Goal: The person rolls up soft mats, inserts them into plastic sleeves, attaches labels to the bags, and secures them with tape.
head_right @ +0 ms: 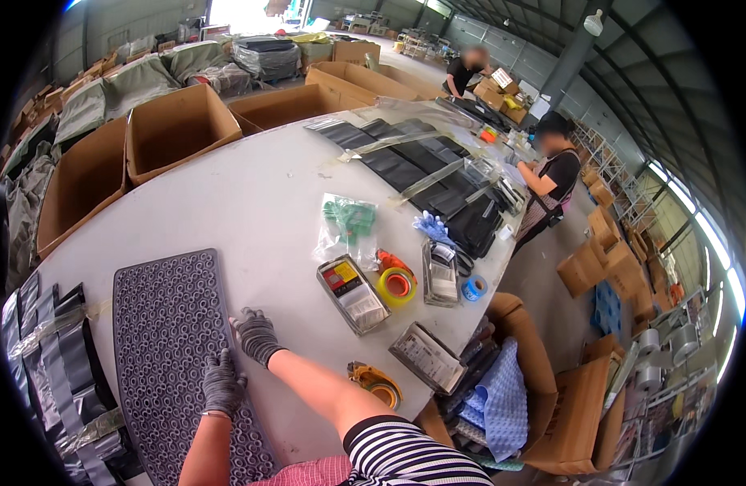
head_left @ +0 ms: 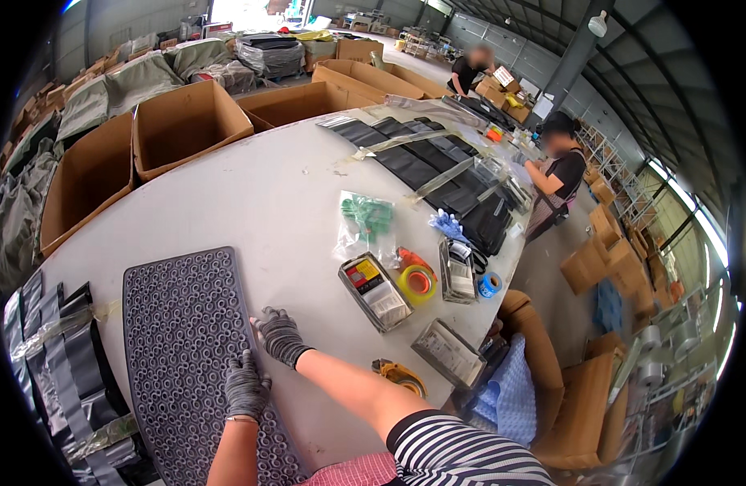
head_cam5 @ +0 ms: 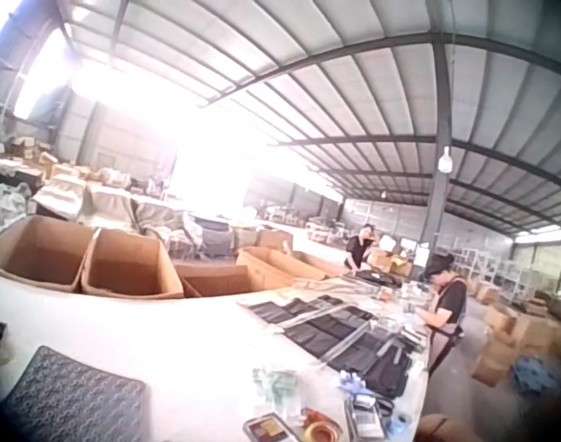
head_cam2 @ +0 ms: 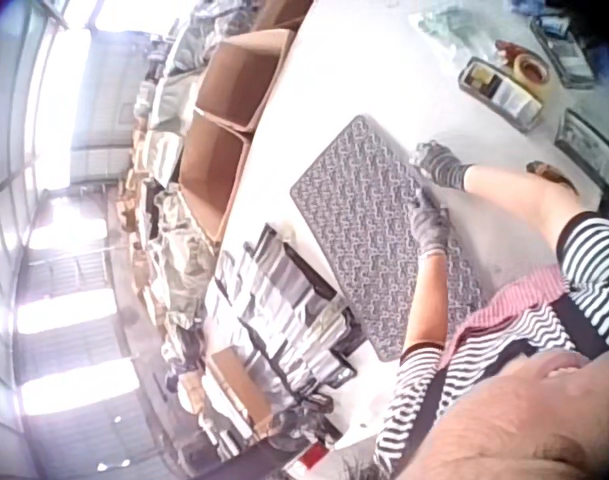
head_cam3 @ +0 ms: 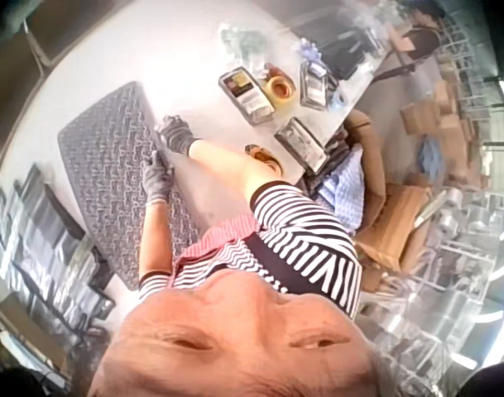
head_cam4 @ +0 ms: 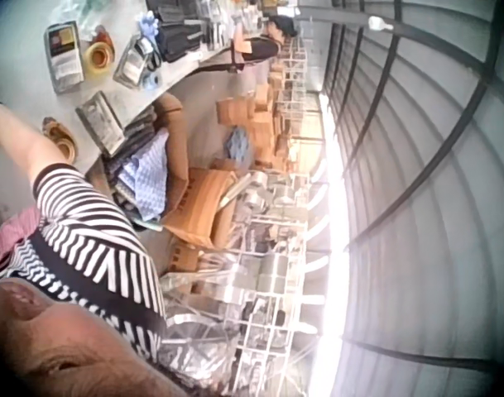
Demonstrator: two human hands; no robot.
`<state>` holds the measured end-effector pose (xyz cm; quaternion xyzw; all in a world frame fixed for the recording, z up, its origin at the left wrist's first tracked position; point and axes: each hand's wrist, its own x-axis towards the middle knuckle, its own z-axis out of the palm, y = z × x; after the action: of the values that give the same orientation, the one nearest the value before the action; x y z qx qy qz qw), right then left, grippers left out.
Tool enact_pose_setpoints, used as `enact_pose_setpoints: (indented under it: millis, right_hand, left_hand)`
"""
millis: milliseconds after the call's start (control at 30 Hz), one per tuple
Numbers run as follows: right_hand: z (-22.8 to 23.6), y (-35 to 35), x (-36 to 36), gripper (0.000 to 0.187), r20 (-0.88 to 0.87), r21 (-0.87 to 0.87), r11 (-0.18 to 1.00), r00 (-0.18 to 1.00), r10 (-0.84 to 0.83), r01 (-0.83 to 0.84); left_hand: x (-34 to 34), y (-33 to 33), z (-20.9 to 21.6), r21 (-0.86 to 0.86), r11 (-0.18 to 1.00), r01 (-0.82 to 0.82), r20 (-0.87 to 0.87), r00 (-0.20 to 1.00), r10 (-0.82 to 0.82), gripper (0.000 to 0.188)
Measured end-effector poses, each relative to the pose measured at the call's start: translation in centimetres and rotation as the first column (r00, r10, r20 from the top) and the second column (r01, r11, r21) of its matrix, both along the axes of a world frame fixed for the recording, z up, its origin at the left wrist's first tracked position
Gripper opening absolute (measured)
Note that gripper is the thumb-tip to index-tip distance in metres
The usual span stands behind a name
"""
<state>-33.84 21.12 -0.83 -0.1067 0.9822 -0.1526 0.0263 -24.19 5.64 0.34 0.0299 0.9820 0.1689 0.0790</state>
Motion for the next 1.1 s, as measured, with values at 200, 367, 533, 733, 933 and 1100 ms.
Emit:
enact_pose_setpoints:
  millis: [200,367,533,733,933,1100]
  right_hand:
    - [-2.1,-1.8,-1.1,0.031,-0.047,-0.074,0.993,0.995,0.085,-0.089]
    - [2.3,3.6,2.2,0.042,0.083,0.177,0.98,0.993,0.079,-0.093]
    - [4.3,10.1,5.6,0.041,0.166,0.259,0.961,0.985,0.054,-0.096]
    - [5.4,21.2,7.8,0.035,-0.136,0.033,0.996,0.988,-0.076,0.081]
    - [8.2,25.7,10.3,0.031,0.043,0.263,0.938,0.968,-0.247,0.228]
    - [4.2,28.3,10.2,0.02,0.004,0.305,0.927,0.973,-0.232,0.22]
  left_hand:
    - [-1.1,-4.0,-2.1,0.566,0.824,-0.038,-0.066,0.994,0.091,0.055]
    - [0.7,-5.3,0.1,0.881,0.373,-0.291,0.165,0.928,0.334,0.052]
    - [0.7,-4.4,1.0,0.728,0.61,-0.314,0.213,0.949,0.234,0.049]
    - [-1.2,3.5,5.1,0.15,0.939,0.309,-0.309,0.917,-0.253,0.05]
    - [-2.4,8.1,1.2,-0.08,0.807,0.585,-0.124,0.797,-0.591,0.054]
    - [-2.1,10.7,-0.2,-0.076,0.789,0.61,-0.093,0.783,-0.615,0.06]
